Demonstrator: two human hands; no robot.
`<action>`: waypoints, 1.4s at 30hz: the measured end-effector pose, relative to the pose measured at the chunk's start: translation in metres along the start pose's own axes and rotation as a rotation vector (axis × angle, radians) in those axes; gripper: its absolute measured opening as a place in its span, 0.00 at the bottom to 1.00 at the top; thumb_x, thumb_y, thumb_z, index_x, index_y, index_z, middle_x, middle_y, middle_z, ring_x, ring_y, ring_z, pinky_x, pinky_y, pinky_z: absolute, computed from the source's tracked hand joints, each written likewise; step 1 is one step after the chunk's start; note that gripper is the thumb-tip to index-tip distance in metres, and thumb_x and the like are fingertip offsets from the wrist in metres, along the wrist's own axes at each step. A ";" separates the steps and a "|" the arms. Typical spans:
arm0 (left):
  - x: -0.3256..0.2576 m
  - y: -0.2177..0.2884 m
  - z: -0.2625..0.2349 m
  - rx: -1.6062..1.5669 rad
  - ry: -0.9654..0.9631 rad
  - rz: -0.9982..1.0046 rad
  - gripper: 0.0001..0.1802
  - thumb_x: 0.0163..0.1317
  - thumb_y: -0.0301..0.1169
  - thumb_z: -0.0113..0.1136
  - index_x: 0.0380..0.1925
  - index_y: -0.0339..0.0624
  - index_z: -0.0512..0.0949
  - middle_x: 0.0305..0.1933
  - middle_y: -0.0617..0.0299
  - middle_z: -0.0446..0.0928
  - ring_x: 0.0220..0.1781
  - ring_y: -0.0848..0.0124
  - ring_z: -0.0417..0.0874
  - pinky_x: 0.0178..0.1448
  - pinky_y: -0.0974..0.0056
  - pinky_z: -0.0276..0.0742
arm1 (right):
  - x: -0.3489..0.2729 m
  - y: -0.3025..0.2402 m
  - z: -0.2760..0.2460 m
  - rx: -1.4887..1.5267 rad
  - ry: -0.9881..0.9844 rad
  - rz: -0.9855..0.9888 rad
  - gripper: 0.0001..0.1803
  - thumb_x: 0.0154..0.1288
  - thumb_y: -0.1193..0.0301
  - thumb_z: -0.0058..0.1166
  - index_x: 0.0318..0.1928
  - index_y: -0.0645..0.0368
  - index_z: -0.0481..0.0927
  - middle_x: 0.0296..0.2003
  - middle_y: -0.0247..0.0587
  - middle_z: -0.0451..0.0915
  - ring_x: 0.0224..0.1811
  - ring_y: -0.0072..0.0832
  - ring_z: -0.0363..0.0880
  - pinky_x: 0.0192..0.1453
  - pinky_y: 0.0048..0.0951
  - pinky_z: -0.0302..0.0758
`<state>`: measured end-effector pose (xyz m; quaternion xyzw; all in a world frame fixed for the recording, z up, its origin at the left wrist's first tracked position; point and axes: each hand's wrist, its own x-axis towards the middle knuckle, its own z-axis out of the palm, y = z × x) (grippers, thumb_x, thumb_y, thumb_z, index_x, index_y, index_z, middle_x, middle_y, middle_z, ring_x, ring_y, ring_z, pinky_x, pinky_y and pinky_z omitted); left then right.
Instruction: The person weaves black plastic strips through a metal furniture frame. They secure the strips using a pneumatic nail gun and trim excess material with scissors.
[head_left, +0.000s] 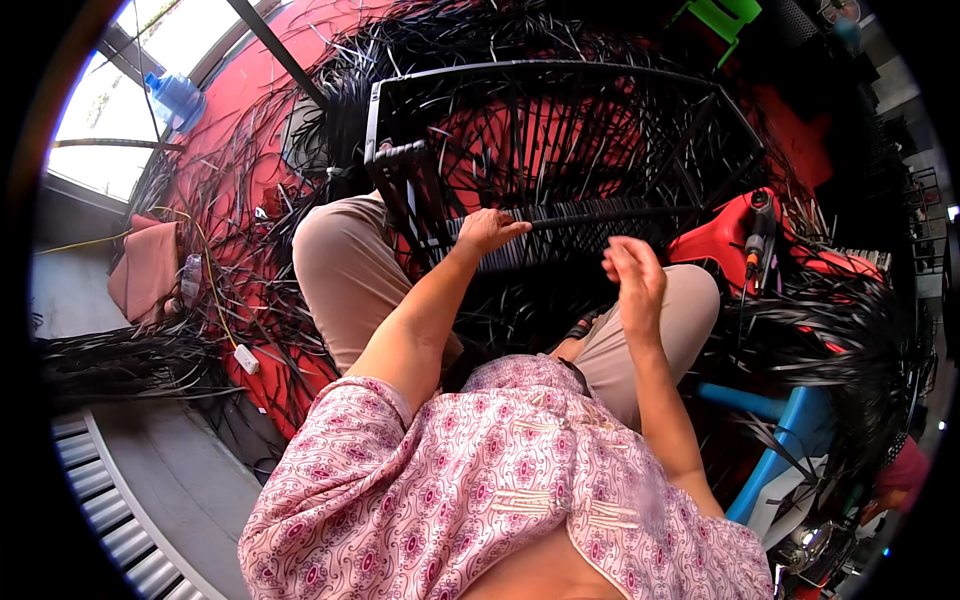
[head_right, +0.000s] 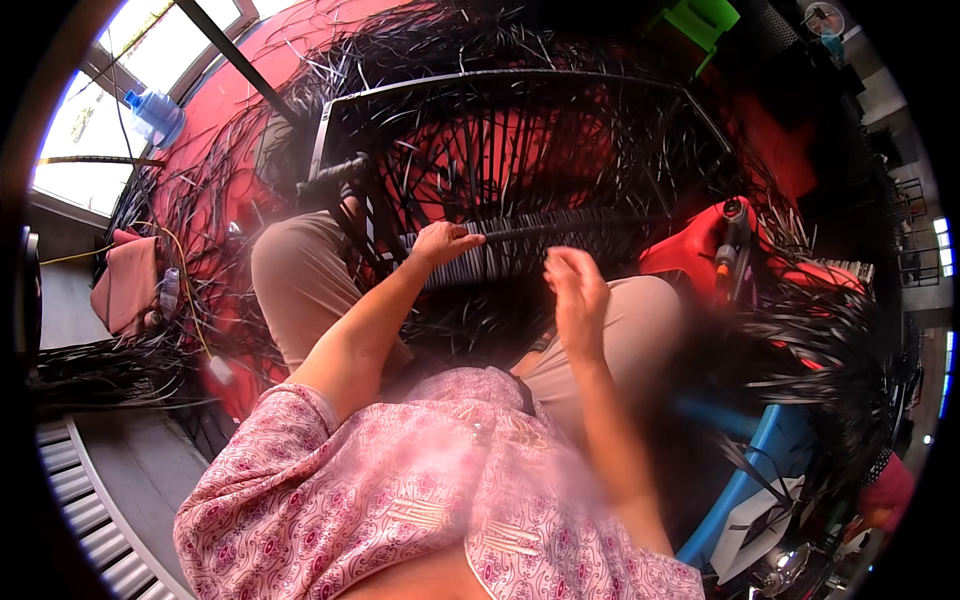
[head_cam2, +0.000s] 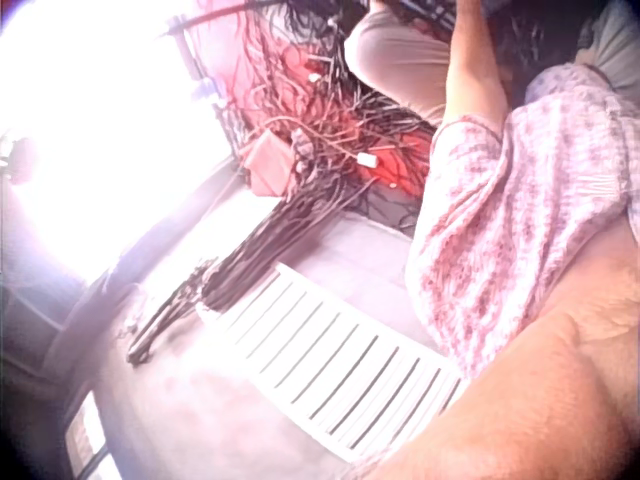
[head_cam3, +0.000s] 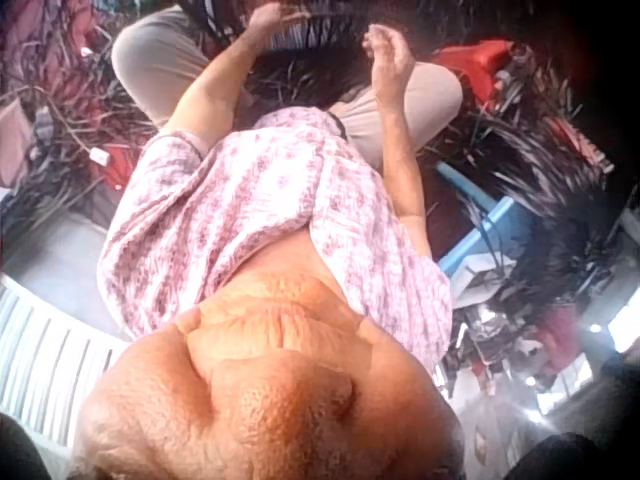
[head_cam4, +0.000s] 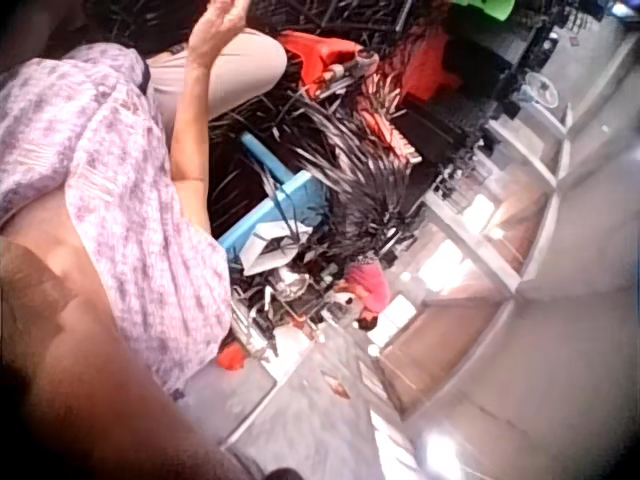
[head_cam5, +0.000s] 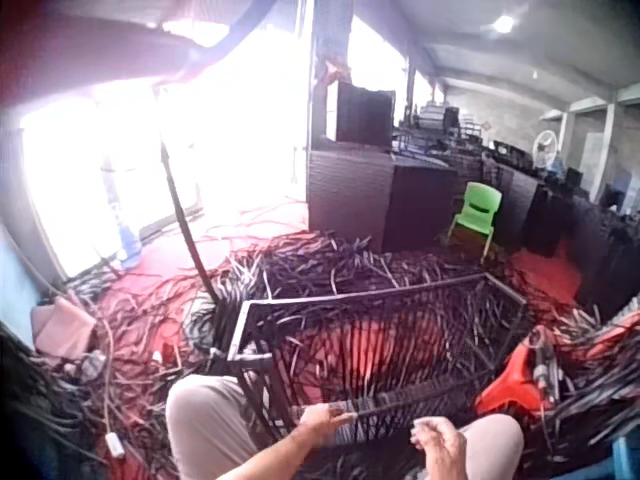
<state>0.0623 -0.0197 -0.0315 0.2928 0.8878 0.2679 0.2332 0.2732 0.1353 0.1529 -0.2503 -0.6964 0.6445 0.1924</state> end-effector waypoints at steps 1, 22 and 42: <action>-0.005 -0.001 0.003 0.031 0.027 0.018 0.38 0.56 0.72 0.51 0.34 0.48 0.87 0.30 0.53 0.83 0.41 0.54 0.85 0.46 0.53 0.79 | 0.020 0.002 0.021 0.009 -0.054 -0.029 0.13 0.71 0.65 0.54 0.45 0.63 0.82 0.35 0.32 0.81 0.36 0.17 0.77 0.43 0.20 0.74; -0.061 -0.023 0.037 -0.045 0.002 0.210 0.28 0.65 0.62 0.48 0.46 0.52 0.79 0.40 0.49 0.83 0.47 0.49 0.84 0.51 0.48 0.79 | 0.164 0.001 0.169 0.248 -0.160 0.134 0.09 0.61 0.67 0.62 0.36 0.56 0.77 0.26 0.31 0.76 0.24 0.21 0.78 0.26 0.26 0.78; -0.053 0.009 0.061 0.311 0.551 0.261 0.30 0.44 0.38 0.72 0.47 0.41 0.72 0.51 0.51 0.71 0.55 0.56 0.72 0.60 0.54 0.65 | 0.088 -0.031 0.125 0.505 -0.158 0.242 0.12 0.69 0.53 0.54 0.38 0.46 0.75 0.23 0.31 0.77 0.19 0.23 0.75 0.18 0.25 0.65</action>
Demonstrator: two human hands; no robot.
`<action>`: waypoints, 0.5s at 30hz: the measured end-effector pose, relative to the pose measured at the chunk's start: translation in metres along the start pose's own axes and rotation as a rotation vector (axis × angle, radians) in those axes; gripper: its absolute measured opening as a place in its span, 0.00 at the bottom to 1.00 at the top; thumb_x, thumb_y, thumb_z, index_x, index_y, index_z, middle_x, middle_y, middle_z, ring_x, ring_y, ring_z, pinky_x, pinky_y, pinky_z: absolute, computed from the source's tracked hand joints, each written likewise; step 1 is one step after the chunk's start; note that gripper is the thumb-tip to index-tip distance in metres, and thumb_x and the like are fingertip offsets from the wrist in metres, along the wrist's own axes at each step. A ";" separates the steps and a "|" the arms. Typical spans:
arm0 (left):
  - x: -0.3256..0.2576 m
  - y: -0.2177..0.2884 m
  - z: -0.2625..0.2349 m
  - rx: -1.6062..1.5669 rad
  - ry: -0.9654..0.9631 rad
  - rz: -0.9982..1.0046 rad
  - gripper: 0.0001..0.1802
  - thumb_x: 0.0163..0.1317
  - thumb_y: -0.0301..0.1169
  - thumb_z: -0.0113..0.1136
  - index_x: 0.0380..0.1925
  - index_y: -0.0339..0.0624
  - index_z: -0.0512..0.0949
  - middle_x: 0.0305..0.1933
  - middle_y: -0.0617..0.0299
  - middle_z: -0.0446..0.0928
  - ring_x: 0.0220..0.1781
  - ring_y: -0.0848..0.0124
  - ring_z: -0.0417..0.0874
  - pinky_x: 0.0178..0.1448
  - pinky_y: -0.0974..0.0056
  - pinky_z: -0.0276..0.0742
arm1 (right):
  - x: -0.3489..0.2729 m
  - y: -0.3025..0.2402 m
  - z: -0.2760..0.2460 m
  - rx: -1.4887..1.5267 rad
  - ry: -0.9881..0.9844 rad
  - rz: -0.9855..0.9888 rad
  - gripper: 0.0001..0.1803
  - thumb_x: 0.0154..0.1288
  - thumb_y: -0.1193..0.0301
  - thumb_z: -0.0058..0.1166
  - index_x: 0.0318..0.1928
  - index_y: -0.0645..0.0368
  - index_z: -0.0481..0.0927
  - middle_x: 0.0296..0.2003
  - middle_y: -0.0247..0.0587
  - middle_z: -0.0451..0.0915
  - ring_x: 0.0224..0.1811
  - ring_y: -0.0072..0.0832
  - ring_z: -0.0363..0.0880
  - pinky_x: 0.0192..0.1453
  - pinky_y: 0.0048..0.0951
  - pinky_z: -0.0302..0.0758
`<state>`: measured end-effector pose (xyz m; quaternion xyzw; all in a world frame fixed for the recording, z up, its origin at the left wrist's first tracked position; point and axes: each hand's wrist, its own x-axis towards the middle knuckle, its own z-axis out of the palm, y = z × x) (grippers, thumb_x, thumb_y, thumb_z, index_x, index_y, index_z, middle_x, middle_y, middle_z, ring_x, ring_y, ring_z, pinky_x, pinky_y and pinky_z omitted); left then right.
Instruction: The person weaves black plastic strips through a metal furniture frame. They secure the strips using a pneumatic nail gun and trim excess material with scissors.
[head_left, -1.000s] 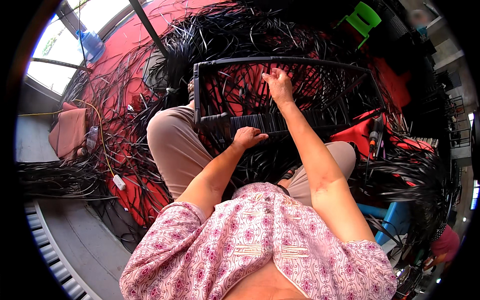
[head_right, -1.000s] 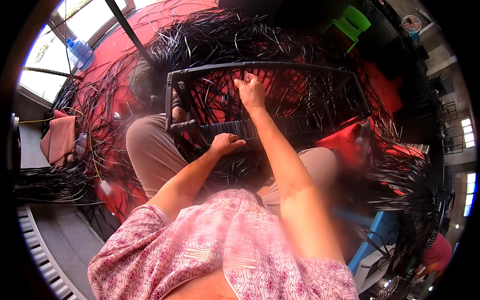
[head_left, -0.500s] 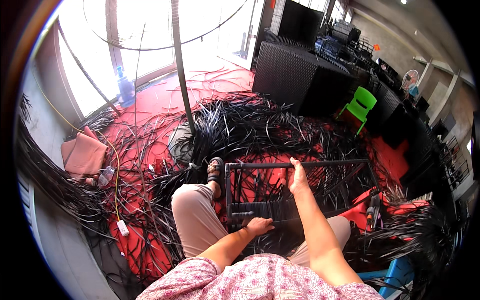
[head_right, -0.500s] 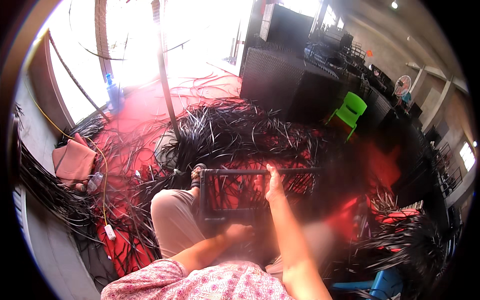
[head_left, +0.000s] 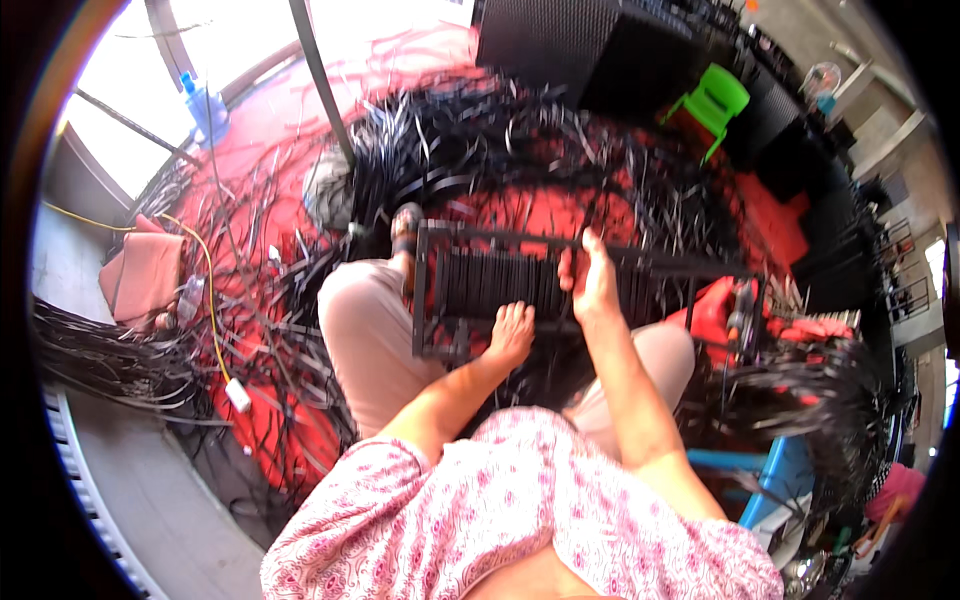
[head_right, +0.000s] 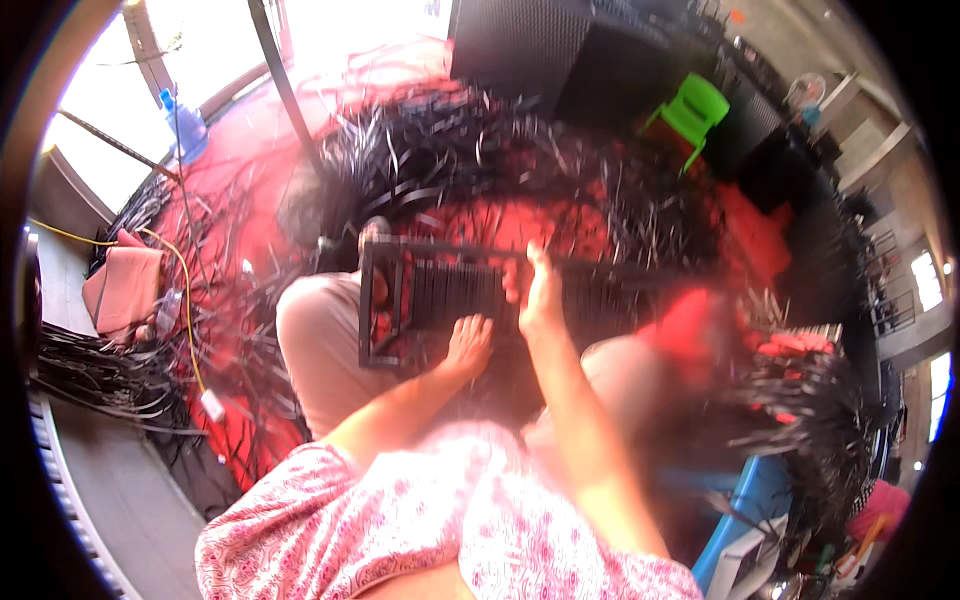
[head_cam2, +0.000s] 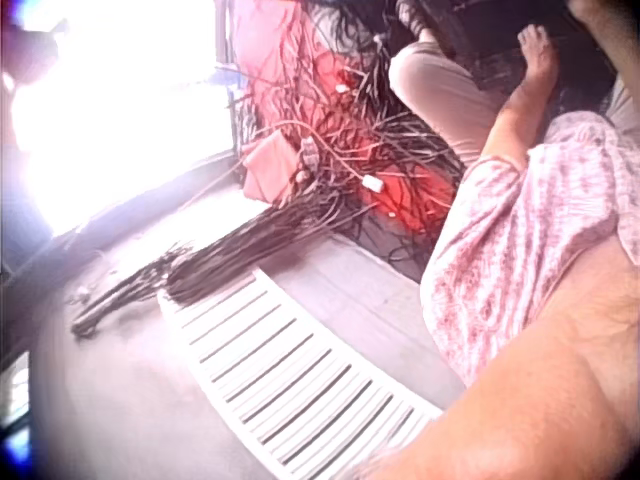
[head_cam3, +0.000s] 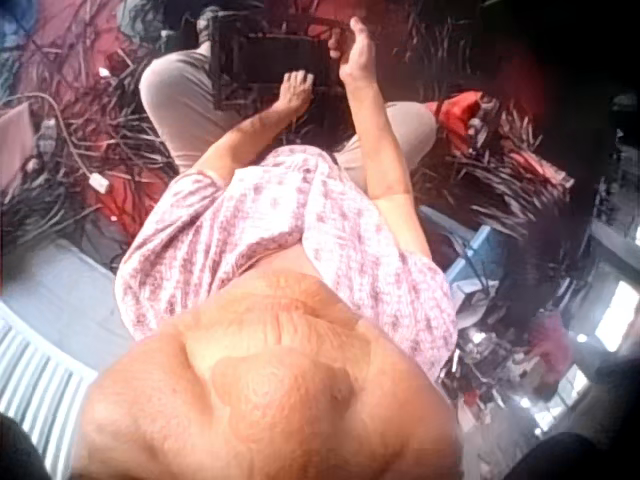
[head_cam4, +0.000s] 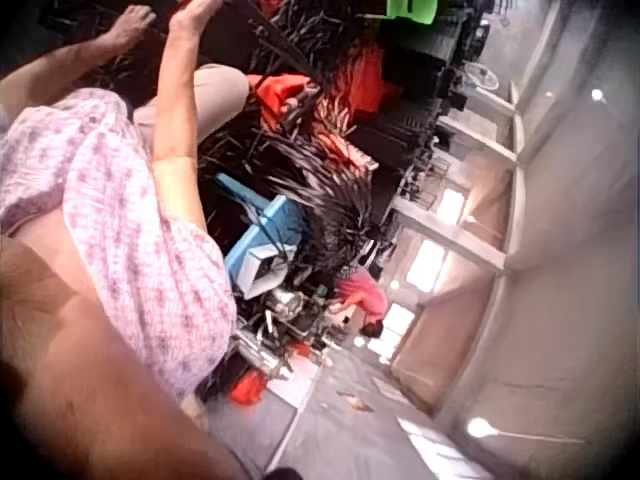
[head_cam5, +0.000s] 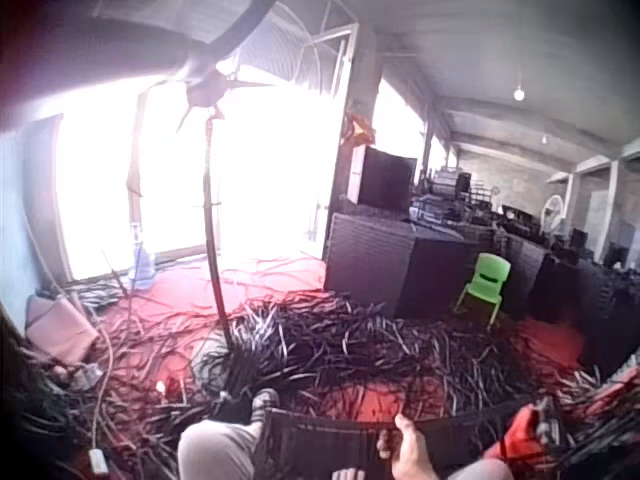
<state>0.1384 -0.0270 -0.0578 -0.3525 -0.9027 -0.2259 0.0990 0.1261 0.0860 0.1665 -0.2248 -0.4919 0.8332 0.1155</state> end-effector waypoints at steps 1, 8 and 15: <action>0.000 0.015 -0.007 -0.024 0.011 -0.002 0.30 0.43 0.38 0.73 0.46 0.42 0.72 0.51 0.52 0.71 0.55 0.56 0.71 0.60 0.54 0.64 | -0.001 0.001 0.000 0.016 0.042 -0.012 0.12 0.69 0.53 0.53 0.38 0.46 0.75 0.23 0.31 0.78 0.20 0.23 0.75 0.19 0.25 0.65; -0.004 0.073 -0.145 -0.194 -0.751 0.007 0.17 0.60 0.46 0.63 0.31 0.42 0.84 0.32 0.52 0.81 0.41 0.54 0.84 0.45 0.48 0.75 | -0.020 0.011 -0.014 0.017 -0.052 0.070 0.18 0.67 0.50 0.59 0.36 0.51 0.77 0.27 0.34 0.80 0.24 0.25 0.77 0.26 0.25 0.69; 0.021 0.069 -0.273 -0.304 0.043 0.256 0.07 0.58 0.37 0.65 0.31 0.47 0.83 0.30 0.61 0.78 0.36 0.61 0.80 0.43 0.56 0.71 | -0.052 0.025 -0.032 0.078 0.016 0.073 0.21 0.67 0.49 0.59 0.36 0.57 0.79 0.27 0.36 0.80 0.25 0.26 0.78 0.28 0.28 0.72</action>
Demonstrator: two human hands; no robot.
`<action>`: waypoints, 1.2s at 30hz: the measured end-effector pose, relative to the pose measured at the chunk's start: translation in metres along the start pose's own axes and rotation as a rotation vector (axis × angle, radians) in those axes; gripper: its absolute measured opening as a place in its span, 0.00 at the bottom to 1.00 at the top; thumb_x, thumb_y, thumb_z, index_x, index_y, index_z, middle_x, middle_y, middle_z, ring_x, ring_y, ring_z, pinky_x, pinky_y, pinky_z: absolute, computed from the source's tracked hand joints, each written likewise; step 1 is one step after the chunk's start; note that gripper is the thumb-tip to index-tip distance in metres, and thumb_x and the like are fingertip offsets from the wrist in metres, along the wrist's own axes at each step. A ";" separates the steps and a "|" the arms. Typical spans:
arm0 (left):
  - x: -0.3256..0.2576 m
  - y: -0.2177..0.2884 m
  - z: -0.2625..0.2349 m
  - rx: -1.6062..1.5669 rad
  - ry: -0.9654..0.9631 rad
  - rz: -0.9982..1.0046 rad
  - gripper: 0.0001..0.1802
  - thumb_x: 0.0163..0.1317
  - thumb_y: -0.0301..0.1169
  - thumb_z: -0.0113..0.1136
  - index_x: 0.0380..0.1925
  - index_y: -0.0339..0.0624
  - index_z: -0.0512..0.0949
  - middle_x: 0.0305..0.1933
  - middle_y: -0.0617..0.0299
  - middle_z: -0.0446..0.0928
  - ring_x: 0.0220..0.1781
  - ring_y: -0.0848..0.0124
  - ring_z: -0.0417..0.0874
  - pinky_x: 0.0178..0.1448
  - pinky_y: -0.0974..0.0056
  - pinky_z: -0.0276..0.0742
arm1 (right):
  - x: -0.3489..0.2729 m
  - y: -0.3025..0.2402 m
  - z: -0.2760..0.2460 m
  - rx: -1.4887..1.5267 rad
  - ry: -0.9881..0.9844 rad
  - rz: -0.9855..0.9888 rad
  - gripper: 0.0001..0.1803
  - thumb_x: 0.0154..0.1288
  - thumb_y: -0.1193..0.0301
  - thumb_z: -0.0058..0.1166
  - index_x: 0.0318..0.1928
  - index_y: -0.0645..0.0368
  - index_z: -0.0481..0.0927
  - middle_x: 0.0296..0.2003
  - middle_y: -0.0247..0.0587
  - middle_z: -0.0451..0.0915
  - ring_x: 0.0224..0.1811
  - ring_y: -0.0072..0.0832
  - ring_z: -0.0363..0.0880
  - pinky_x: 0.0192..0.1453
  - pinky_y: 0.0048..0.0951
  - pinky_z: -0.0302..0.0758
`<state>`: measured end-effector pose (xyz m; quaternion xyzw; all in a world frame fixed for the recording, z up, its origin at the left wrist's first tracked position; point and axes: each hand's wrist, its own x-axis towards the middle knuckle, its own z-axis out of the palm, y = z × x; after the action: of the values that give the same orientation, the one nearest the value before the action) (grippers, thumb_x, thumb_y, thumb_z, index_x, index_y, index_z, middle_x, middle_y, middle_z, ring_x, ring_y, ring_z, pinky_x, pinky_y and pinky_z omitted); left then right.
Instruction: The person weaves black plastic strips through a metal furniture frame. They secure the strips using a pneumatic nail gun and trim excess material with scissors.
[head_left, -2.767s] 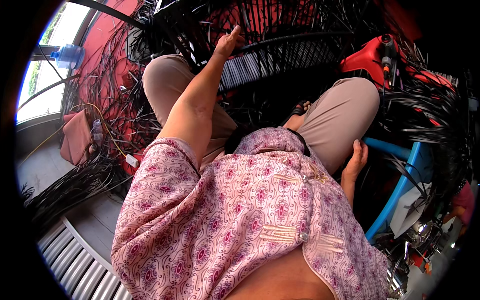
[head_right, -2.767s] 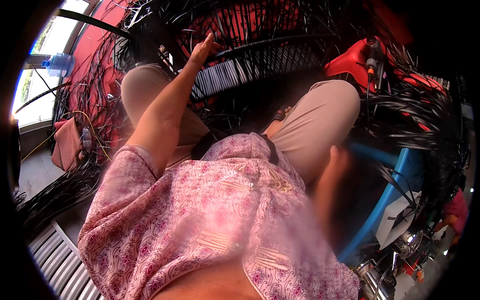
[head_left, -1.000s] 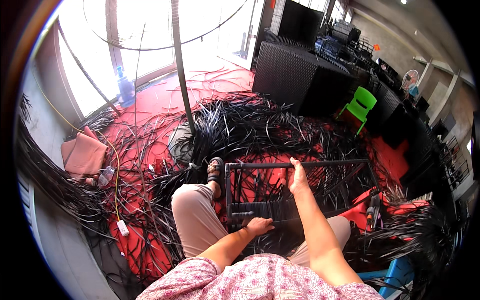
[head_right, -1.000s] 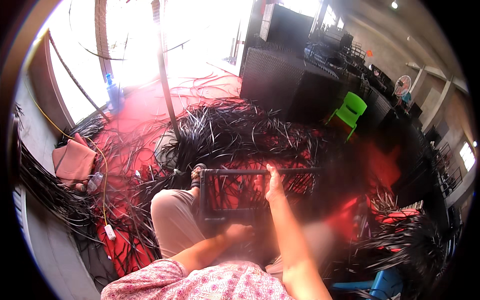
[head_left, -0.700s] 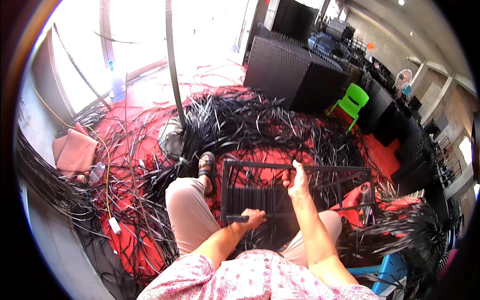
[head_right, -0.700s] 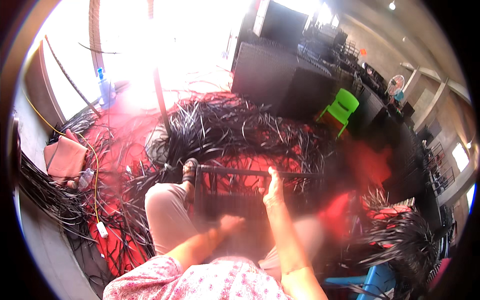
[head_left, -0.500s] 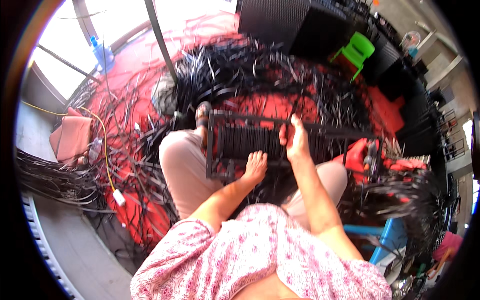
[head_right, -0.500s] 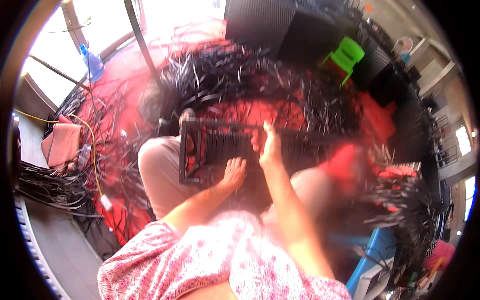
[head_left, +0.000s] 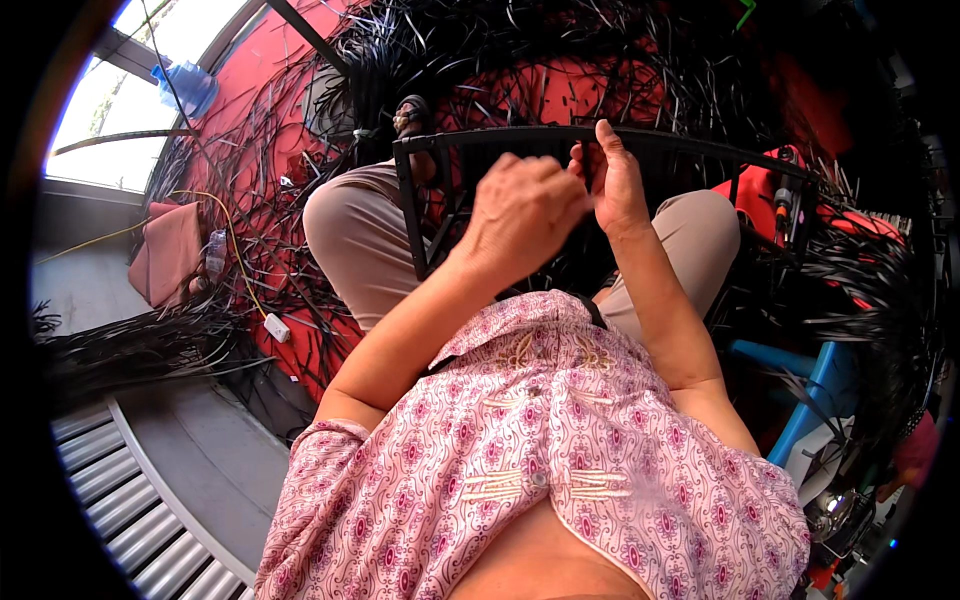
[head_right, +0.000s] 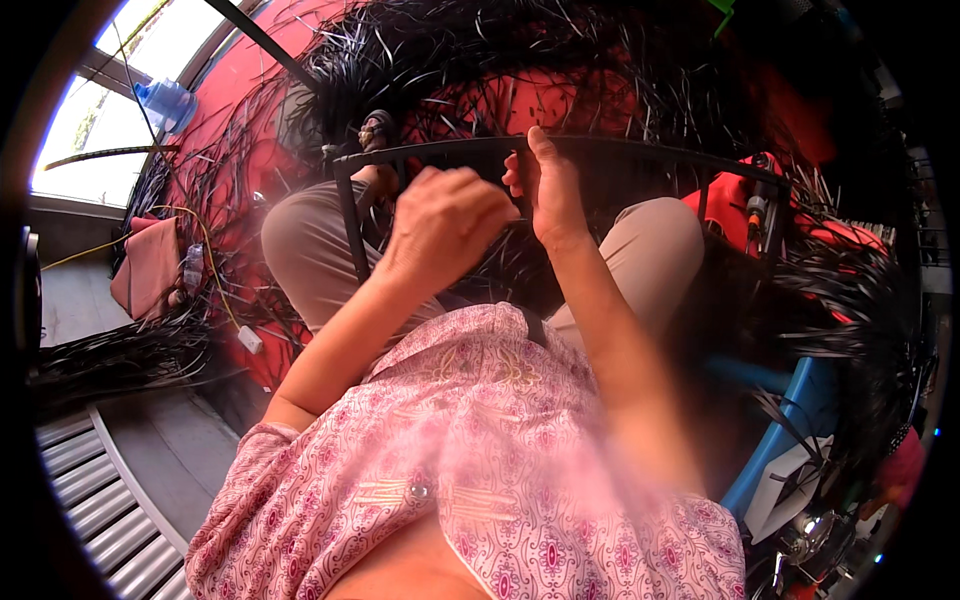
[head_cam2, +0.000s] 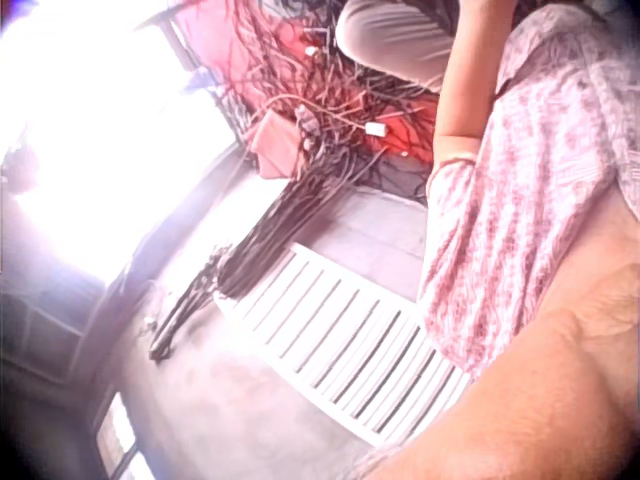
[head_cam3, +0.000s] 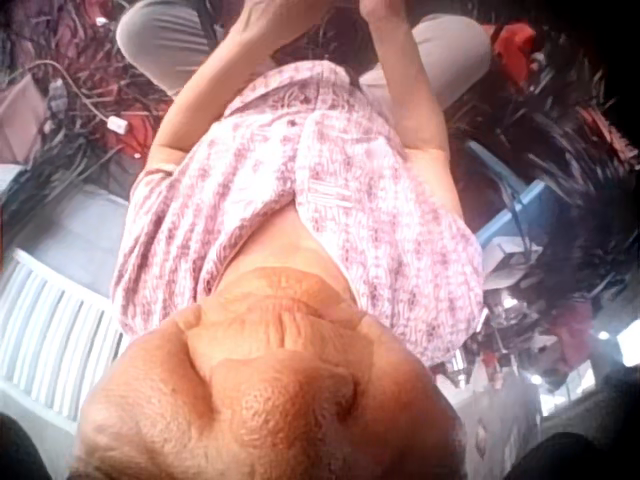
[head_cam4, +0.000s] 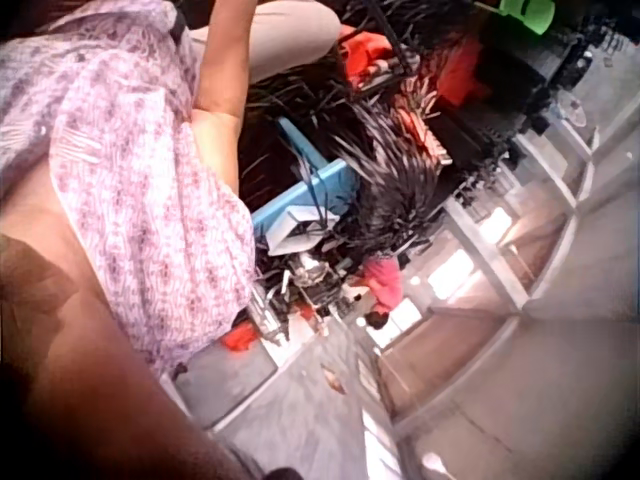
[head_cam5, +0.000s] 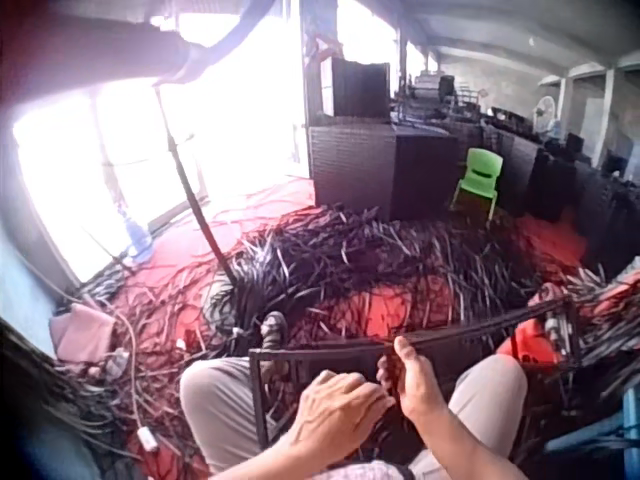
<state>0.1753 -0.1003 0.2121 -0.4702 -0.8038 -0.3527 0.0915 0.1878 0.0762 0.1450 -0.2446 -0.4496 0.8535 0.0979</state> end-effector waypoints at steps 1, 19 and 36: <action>0.009 -0.005 -0.009 0.076 0.113 -0.023 0.08 0.56 0.36 0.66 0.33 0.47 0.83 0.31 0.62 0.78 0.37 0.62 0.80 0.45 0.58 0.71 | -0.004 0.003 -0.002 0.000 -0.013 -0.018 0.21 0.67 0.50 0.58 0.36 0.56 0.79 0.27 0.36 0.80 0.25 0.26 0.78 0.28 0.26 0.72; 0.027 -0.054 0.039 0.206 0.102 0.082 0.22 0.49 0.41 0.70 0.46 0.50 0.81 0.39 0.66 0.79 0.45 0.66 0.81 0.49 0.60 0.74 | -0.095 -0.019 0.006 -0.487 -0.130 0.064 0.16 0.75 0.62 0.47 0.42 0.62 0.79 0.20 0.33 0.76 0.18 0.17 0.72 0.21 0.17 0.64; 0.025 -0.047 0.035 0.085 0.104 -0.062 0.14 0.55 0.42 0.67 0.39 0.49 0.85 0.35 0.65 0.80 0.40 0.62 0.83 0.42 0.59 0.77 | -0.284 -0.390 -0.032 -1.425 -0.984 -0.616 0.19 0.62 0.76 0.62 0.53 0.68 0.78 0.37 0.47 0.83 0.34 0.33 0.83 0.35 0.27 0.79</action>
<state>0.1298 -0.0745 0.1758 -0.4220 -0.8263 -0.3449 0.1421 0.4279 0.2142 0.5411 0.2741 -0.9056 0.3188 -0.0553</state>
